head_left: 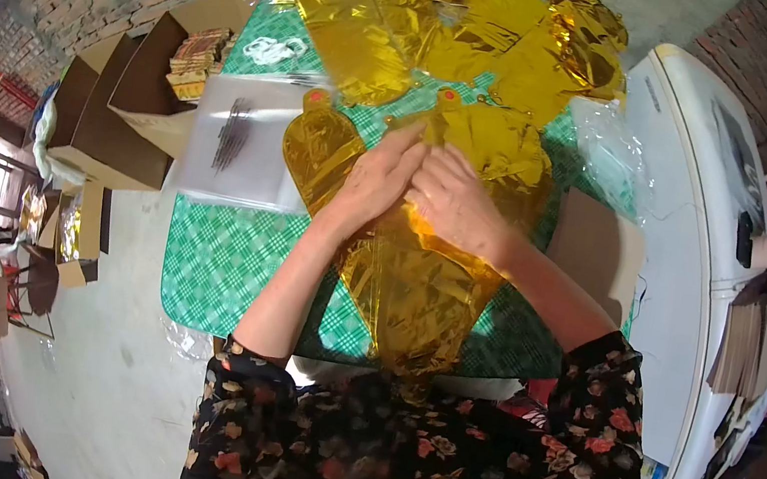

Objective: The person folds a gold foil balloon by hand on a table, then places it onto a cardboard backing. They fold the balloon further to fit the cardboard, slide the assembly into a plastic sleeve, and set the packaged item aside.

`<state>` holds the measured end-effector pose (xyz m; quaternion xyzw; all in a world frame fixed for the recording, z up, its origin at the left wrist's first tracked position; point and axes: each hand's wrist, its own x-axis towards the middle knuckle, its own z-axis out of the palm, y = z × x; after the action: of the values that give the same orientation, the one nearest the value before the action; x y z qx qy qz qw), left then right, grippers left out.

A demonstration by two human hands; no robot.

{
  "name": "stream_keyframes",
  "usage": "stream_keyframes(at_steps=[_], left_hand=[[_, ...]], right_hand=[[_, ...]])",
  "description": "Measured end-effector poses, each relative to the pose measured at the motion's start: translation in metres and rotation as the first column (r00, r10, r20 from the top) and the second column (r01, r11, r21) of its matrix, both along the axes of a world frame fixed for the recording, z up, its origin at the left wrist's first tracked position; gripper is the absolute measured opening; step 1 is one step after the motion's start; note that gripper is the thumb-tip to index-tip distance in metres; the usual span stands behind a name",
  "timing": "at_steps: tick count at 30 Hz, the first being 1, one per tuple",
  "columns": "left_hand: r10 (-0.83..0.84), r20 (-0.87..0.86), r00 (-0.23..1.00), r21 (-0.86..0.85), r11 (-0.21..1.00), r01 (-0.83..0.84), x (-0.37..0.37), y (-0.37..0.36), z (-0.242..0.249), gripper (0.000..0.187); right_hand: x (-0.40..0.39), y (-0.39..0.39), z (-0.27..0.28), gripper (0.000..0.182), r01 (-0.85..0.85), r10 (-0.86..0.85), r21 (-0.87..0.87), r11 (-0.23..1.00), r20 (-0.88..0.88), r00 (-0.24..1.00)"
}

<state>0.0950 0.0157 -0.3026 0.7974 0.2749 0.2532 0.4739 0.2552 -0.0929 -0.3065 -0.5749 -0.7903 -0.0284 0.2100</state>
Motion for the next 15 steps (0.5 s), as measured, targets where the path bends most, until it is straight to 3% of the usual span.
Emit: stream_keyframes(at_steps=[3, 4, 7, 15], left_hand=[[-0.010, -0.001, 1.000, 0.109, 0.994, 0.010, 0.003, 0.002, -0.009, 0.051], [-0.016, 0.002, 1.000, 0.145, 0.989, 0.015, 0.003, 0.001, -0.011, 0.049], [-0.009, 0.004, 1.000, 0.269, 0.963, 0.008, 0.005, -0.003, -0.013, 0.045], [0.094, 0.022, 0.995, 0.683, 0.726, -0.083, 0.033, -0.016, -0.015, 0.046]], right_hand=[[0.032, 0.000, 0.004, 0.029, 0.101, -0.084, 0.209, 0.973, -0.088, 0.993], [0.044, 0.007, -0.002, 0.030, 0.137, -0.149, 0.292, 0.946, 0.019, 0.989], [0.065, -0.002, -0.011, 0.034, 0.293, -0.336, 0.296, 0.909, 0.107, 0.936], [0.066, -0.004, -0.025, 0.036, 0.307, -0.379, 0.294, 0.905, 0.234, 0.895]])
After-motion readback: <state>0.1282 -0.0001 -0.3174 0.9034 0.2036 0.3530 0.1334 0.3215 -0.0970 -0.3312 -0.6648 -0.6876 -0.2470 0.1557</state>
